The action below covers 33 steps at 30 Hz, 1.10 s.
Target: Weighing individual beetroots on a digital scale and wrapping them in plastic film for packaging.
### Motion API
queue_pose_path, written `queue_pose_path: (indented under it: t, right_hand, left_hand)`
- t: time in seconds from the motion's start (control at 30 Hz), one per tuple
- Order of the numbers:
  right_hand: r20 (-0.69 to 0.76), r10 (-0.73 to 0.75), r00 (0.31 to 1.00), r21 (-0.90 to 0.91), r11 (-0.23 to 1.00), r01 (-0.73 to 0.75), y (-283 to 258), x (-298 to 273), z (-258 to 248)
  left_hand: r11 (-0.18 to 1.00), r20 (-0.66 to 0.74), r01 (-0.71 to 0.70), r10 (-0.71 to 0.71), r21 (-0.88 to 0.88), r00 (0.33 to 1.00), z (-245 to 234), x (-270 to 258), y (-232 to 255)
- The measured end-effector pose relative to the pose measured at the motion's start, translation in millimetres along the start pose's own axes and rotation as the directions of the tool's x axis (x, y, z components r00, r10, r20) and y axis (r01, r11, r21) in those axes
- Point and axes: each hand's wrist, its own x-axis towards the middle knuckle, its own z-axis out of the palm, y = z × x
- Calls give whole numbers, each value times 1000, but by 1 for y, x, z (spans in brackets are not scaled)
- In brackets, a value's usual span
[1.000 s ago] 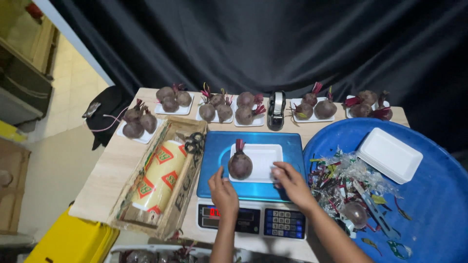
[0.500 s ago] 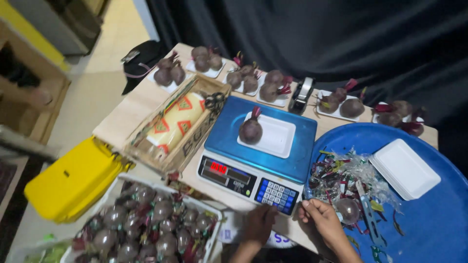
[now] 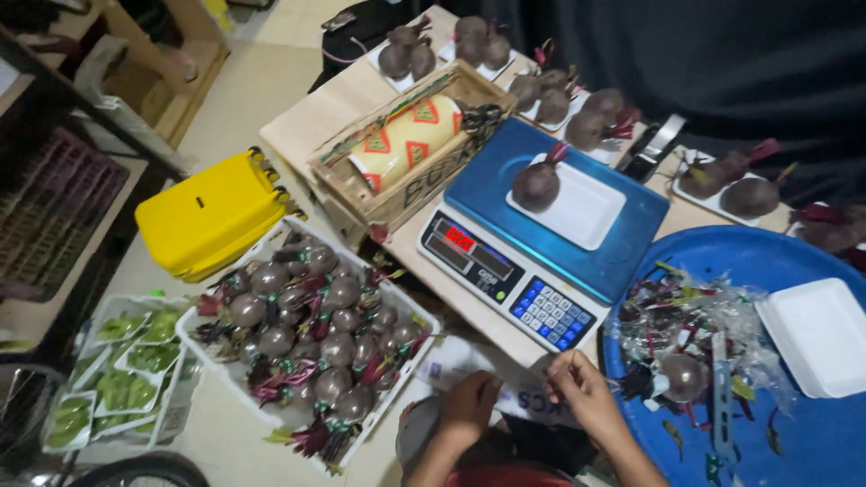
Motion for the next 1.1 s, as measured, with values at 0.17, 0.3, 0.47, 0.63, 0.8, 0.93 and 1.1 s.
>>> queue_pose_path:
  t: [0.17, 0.3, 0.47, 0.63, 0.8, 0.93, 1.1]
  right_hand:
    - [23, 189, 982, -3, 982, -189, 7, -1, 34]
    - [100, 179, 979, -164, 973, -161, 8, -3, 86]
    - [196, 280, 940, -320, 924, -209, 13, -8, 163]
    - [310, 316, 896, -299, 928, -224, 39, -17, 210]
    - [279, 360, 890, -269, 919, -287, 93, -26, 232]
    - [254, 365, 896, -341, 900, -270, 101, -43, 250]
    - [224, 381, 897, -378, 882, -280, 113, -57, 257]
  left_hand:
    - [973, 212, 125, -166, 193, 963, -5, -10, -29]
    - [973, 367, 160, -211, 164, 906, -28, -26, -59]
    - [973, 211, -42, -7, 228, 977, -66, -58, -137]
    - [764, 77, -155, 137, 626, 988, -108, -86, -186]
    - [705, 201, 333, -559, 626, 804, -170, -82, -137]
    - [772, -35, 410, -451, 486, 892, -183, -64, -182]
    - [630, -142, 500, -530, 594, 836, -226, -22, -193]
